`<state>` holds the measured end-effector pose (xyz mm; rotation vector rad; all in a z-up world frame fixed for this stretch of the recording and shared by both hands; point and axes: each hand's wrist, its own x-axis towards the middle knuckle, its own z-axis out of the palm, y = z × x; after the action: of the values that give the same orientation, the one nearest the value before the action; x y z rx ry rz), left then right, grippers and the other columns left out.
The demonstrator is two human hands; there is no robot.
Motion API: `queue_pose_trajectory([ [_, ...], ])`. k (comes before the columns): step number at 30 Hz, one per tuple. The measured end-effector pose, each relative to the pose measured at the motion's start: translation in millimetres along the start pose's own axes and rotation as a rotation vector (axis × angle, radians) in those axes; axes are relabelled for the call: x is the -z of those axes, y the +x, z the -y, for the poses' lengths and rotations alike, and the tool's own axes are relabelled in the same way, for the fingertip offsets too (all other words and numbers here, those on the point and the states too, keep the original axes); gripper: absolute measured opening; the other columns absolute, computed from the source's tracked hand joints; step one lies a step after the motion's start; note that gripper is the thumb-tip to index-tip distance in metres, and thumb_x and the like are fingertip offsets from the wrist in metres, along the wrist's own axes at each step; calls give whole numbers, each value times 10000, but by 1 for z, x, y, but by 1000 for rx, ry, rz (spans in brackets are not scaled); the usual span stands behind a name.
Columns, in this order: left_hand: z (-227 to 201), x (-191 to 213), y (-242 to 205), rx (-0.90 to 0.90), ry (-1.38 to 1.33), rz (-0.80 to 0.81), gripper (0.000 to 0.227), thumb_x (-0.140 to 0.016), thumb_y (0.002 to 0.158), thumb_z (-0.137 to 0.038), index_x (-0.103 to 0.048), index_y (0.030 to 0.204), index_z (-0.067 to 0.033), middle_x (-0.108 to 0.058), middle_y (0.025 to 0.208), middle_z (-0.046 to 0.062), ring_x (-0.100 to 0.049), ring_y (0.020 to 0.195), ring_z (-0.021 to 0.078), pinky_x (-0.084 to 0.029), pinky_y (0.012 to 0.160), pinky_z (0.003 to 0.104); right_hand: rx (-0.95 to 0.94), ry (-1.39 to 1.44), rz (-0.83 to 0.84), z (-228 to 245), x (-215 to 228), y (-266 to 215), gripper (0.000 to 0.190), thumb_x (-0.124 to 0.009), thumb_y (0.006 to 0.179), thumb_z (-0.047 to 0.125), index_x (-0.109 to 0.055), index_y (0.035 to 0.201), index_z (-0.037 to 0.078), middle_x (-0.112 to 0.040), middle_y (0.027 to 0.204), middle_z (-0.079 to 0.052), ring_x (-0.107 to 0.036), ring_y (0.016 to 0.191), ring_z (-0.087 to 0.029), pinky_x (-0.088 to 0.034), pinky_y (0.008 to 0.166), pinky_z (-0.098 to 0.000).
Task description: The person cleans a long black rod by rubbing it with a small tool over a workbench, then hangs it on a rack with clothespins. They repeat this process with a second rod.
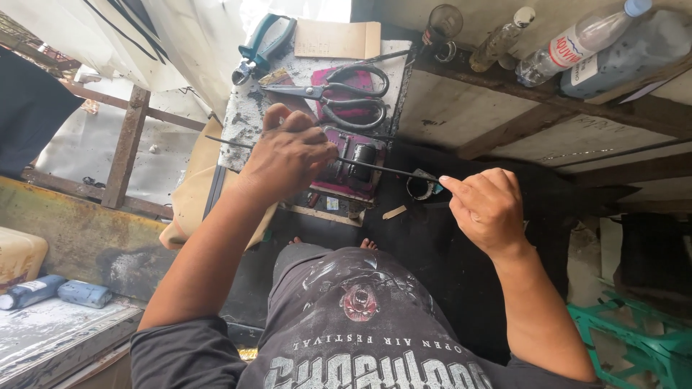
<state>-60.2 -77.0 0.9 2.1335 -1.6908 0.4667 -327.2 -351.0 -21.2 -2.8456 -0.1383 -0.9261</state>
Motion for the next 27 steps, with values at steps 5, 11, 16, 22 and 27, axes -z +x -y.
queue_pose_trajectory([
  [5, -11, -3, 11, -20, -18, 25, 114, -843, 800, -254, -738, 820, -294, -693, 783, -77, -538, 942, 179, -302, 989, 461, -39, 6, 14, -4, 12, -9, 256, -660, 892, -26, -814, 1032, 123, -619, 737, -25, -571, 750, -197, -489, 795, -351],
  [11, -19, -1, 23, -62, -35, 52, 117, -858, 797, -245, -755, 844, -272, -691, 789, -71, -534, 922, 187, -316, 977, 459, -143, 109, 59, -9, 20, -13, 238, -650, 909, -62, -808, 1015, 80, -662, 755, -60, -623, 706, -225, -533, 699, -352],
  [16, -16, 4, 32, -69, -219, 95, 65, -822, 835, -219, -764, 864, -228, -734, 815, -22, -649, 803, 194, -465, 841, 391, -342, 354, 147, -4, 35, -1, 187, -660, 944, -34, -791, 1062, 29, -704, 785, -95, -662, 692, -238, -544, 627, -351],
  [22, -22, 30, 52, 2, -410, 191, 9, -784, 882, -206, -790, 886, -202, -724, 794, 7, -679, 702, 235, -505, 732, 382, -418, 554, 190, -25, 33, -9, 170, -660, 949, 16, -785, 1065, 23, -722, 824, -95, -665, 727, -197, -549, 645, -351],
  [27, -32, 47, 66, 65, -502, 236, 48, -793, 883, -205, -814, 922, -186, -733, 771, 22, -682, 670, 232, -512, 746, 364, -451, 756, 216, -48, 19, -14, 210, -603, 986, 112, -774, 1052, 10, -692, 794, -94, -604, 702, -146, -498, 605, -327],
])
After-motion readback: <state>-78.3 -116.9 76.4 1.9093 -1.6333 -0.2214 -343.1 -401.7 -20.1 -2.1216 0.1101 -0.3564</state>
